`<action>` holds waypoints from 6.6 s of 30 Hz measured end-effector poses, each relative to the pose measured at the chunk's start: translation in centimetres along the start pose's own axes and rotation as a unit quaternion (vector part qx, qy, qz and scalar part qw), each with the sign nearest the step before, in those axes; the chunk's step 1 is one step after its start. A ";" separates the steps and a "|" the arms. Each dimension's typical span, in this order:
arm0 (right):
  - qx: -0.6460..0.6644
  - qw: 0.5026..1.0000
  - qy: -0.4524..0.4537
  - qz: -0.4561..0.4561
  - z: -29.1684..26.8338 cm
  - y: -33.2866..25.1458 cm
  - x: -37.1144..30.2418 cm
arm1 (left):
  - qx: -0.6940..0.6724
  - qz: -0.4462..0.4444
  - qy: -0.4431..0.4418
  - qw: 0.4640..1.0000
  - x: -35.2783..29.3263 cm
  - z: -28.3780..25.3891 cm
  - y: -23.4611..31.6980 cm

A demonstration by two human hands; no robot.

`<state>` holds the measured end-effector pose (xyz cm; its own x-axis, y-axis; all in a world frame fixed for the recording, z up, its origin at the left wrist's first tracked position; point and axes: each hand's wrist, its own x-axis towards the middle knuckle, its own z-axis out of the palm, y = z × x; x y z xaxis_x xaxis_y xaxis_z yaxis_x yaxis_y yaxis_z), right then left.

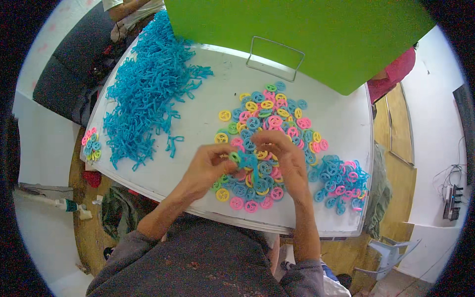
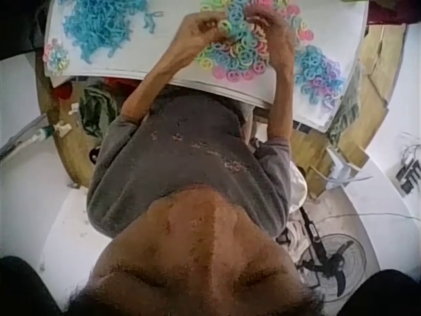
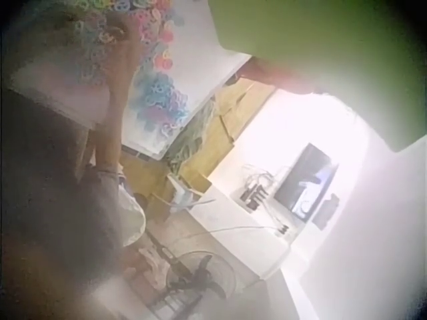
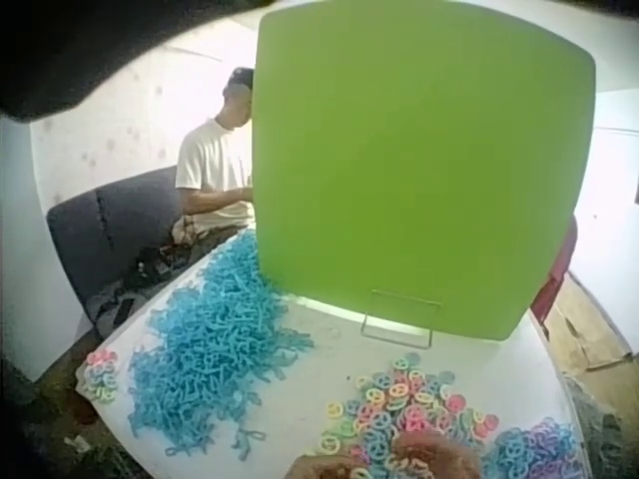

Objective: Sorting and organizing colorful plastic toy links on a table.

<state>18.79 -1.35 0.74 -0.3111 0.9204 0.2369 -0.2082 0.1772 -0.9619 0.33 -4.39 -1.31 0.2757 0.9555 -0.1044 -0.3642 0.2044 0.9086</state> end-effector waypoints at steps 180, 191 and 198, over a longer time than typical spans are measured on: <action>-0.103 0.932 0.340 0.067 -8.6 -1.3 -10.3 | 0.760 0.347 -0.253 0.488 12.6 6.7 -4.4; -0.180 0.926 0.318 0.096 -8.6 0.9 -9.5 | 0.582 0.412 -0.248 0.656 14.1 10.1 -5.2; -0.190 0.863 0.468 0.012 -9.2 0.1 -9.5 | 0.595 0.316 -0.165 0.720 15.1 11.9 -7.3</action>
<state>30.23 -6.84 -2.82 0.6118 0.7718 0.1733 0.1619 0.0923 -0.9825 17.78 5.98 -4.71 0.6579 0.6346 0.4055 0.4560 -0.7642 0.4561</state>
